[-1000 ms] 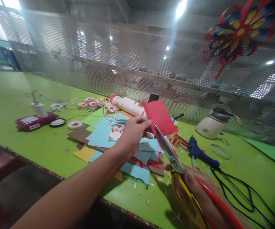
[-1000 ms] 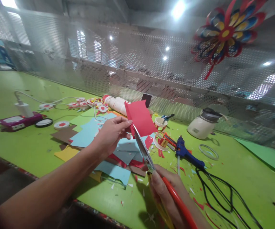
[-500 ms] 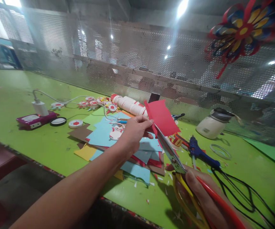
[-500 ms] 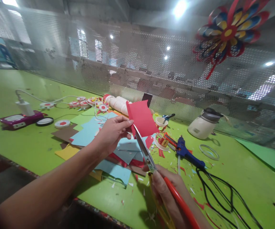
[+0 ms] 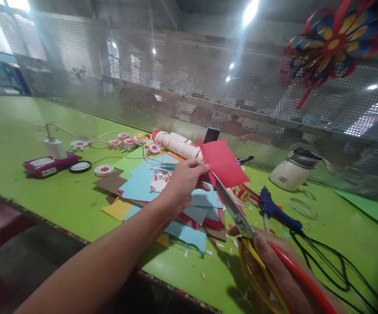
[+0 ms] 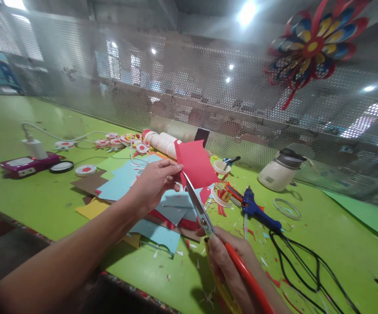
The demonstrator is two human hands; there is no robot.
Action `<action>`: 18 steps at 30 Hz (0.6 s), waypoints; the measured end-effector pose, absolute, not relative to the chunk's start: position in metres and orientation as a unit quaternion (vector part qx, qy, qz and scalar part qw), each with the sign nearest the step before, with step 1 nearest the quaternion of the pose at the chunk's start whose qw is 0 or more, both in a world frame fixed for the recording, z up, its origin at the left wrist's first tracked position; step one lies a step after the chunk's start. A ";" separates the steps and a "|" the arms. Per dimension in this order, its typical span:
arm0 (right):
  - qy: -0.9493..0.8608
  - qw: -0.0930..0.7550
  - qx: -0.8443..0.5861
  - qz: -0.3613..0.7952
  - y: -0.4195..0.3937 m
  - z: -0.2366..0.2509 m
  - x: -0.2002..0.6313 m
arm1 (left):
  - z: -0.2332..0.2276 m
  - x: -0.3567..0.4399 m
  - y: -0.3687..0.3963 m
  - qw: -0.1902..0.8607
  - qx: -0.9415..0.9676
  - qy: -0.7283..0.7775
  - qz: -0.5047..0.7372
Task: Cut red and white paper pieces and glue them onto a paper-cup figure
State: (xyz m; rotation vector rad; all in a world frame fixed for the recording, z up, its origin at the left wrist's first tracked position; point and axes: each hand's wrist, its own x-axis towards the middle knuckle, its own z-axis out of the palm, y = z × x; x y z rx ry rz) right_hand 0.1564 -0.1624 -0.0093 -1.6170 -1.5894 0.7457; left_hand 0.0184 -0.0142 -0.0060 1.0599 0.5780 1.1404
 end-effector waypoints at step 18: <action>-0.624 0.380 -0.620 0.286 -0.161 -0.031 0.166 | -0.006 0.020 -0.014 0.688 0.461 0.261 0.496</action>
